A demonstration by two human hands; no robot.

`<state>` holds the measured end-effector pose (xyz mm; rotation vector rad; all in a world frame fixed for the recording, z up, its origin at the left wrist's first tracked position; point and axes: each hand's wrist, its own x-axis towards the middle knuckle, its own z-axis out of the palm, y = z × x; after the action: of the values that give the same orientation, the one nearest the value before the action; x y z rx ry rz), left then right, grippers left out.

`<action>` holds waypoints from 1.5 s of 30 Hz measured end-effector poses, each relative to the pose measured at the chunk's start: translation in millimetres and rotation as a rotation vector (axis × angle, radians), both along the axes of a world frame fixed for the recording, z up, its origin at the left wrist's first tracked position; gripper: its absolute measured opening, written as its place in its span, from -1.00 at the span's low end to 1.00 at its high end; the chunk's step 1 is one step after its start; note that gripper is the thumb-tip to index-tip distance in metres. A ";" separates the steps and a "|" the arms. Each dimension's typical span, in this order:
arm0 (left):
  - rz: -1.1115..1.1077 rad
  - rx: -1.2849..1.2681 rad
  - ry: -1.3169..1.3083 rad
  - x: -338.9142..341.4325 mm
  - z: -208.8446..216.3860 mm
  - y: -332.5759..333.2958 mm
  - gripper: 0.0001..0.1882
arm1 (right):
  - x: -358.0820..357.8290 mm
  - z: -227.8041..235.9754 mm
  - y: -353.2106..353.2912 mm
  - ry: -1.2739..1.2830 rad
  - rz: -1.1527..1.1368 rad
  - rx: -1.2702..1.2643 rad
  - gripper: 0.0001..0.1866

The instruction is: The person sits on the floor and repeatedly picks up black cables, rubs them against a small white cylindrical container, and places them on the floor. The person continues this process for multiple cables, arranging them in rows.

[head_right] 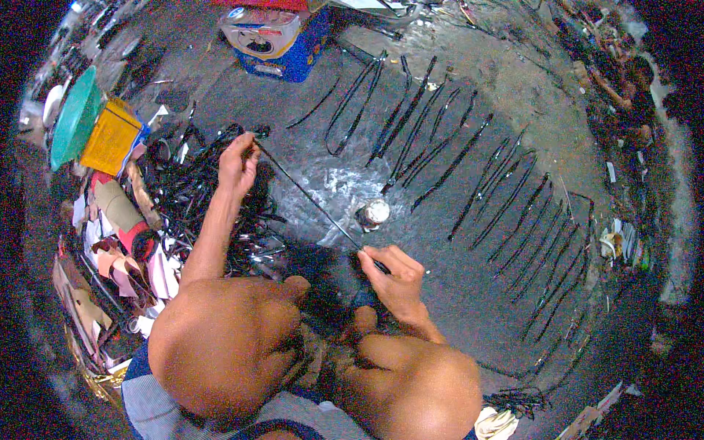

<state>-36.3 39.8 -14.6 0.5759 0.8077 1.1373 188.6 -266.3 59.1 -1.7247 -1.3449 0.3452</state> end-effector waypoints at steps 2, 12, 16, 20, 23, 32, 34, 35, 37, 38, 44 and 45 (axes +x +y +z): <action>-0.010 -0.026 0.063 -9.4 -5.7 13.5 -0.90 | 6.2 -3.9 -15.1 0.045 -0.014 -0.062 -0.89; 0.041 -0.224 0.369 -15.4 -68.3 22.8 -0.91 | 31.2 -26.9 -91.7 0.204 -0.148 -0.477 -0.87; 0.023 -0.203 0.470 -11.9 -96.8 25.4 -0.92 | 26.4 -46.7 -112.5 0.350 -0.158 -0.538 -0.85; 0.081 -0.144 0.722 0.2 -114.8 29.5 -0.88 | 23.1 -60.9 -114.4 0.351 -0.073 -0.519 -0.86; 0.071 -0.042 1.057 -1.2 -120.5 37.7 -0.84 | 13.5 -64.8 -106.5 0.451 -0.137 -0.531 -0.87; 0.035 0.444 1.548 36.2 -111.5 41.8 -0.62 | 34.1 -95.1 -111.2 0.156 -0.228 -0.758 -0.62; 0.029 0.613 1.542 49.6 -112.4 50.1 -0.57 | 45.2 -104.8 -113.9 0.098 -0.196 -0.786 -0.56; 0.050 0.747 1.563 54.0 -115.0 59.5 -0.60 | 46.4 -105.0 -111.3 0.071 -0.177 -0.797 -0.53; -0.002 0.862 1.572 63.3 -117.3 69.6 -0.72 | 46.6 -97.6 -103.9 0.044 -0.174 -0.753 -0.57; -0.073 0.829 1.635 66.6 -119.4 74.5 -0.75 | 46.9 -92.6 -97.5 0.029 -0.176 -0.729 -0.59; -0.110 0.708 1.698 51.9 -96.7 86.6 -0.77 | 33.4 -67.6 -49.1 0.036 -0.007 -0.479 -0.79; -0.071 0.801 1.706 56.4 -83.8 78.6 -0.79 | 31.1 -55.1 -41.2 -0.013 0.014 -0.442 -0.86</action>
<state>20.2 118.5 -98.4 2.3640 1.6798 0.6427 219.6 -307.5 4.0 -2.0781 -1.3608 0.6809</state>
